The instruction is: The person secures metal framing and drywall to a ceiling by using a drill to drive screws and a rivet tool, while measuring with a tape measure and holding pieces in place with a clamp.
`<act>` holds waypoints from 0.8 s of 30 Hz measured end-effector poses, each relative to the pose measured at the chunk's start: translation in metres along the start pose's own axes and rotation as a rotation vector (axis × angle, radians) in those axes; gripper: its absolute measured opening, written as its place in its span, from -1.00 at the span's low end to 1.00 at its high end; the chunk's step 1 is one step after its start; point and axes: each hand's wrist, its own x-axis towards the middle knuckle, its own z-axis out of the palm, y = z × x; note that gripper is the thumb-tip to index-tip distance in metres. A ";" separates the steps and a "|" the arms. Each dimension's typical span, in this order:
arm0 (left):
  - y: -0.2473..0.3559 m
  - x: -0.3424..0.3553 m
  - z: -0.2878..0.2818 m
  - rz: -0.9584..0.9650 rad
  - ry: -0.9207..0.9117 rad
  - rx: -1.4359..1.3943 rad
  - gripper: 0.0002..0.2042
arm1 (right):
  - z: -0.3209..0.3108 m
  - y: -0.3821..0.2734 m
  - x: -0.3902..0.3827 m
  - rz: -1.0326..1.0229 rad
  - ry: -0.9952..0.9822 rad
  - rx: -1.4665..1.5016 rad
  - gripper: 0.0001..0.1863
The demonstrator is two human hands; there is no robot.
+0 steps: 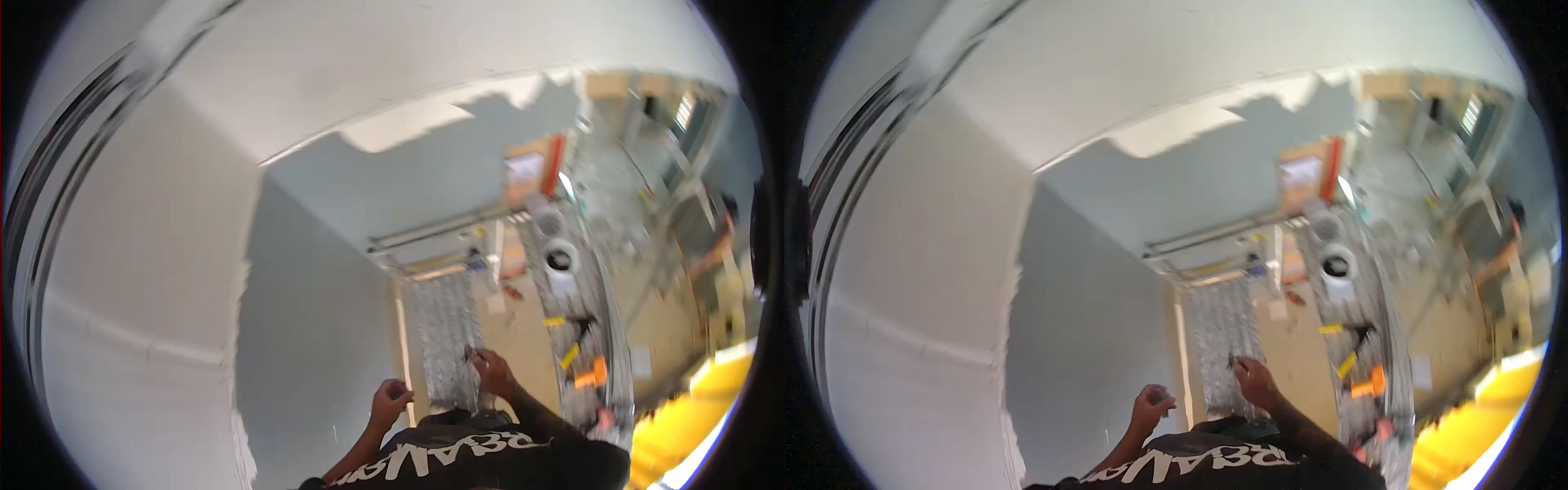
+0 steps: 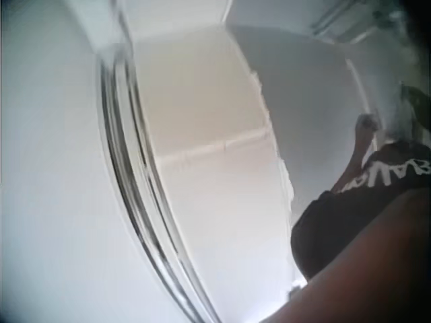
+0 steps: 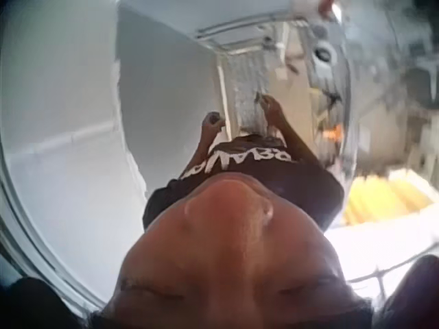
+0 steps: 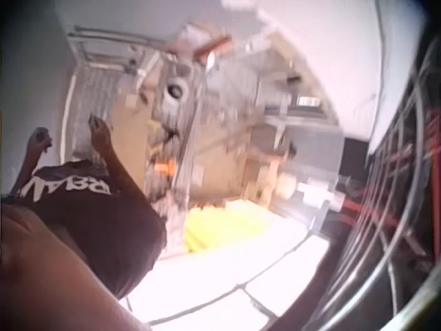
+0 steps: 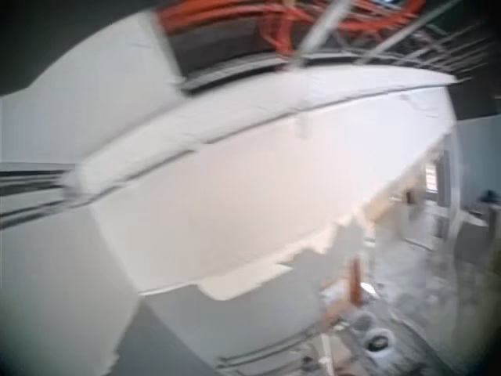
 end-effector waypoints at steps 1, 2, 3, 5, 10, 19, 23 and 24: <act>0.010 -0.005 -0.009 0.023 -0.050 0.014 -0.71 | 0.011 -0.034 -0.001 -0.004 -0.092 0.078 -0.64; 0.018 -0.014 -0.023 0.040 -0.096 0.033 -0.70 | 0.025 -0.059 0.000 -0.074 -0.155 0.067 -0.64; 0.030 -0.021 -0.036 0.082 -0.028 0.000 -0.70 | 0.034 -0.082 0.006 -0.169 -0.321 0.031 -0.63; 0.045 -0.039 -0.057 0.137 0.034 0.080 -0.66 | 0.051 -0.127 0.010 -0.295 -0.518 -0.027 -0.63; 0.056 -0.068 -0.110 0.288 0.240 0.011 -0.63 | 0.099 -0.232 0.027 -0.501 -0.977 -0.162 -0.63; 0.095 -0.088 -0.153 0.210 0.293 -0.068 -0.75 | 0.186 -0.280 0.040 -0.232 -0.870 0.280 -0.67; 0.098 -0.075 -0.160 0.271 0.559 -0.089 -0.78 | 0.207 -0.258 0.053 -0.186 -1.333 0.098 -0.63; 0.100 -0.072 -0.161 0.271 0.591 -0.090 -0.78 | 0.211 -0.257 0.057 -0.200 -1.363 0.097 -0.63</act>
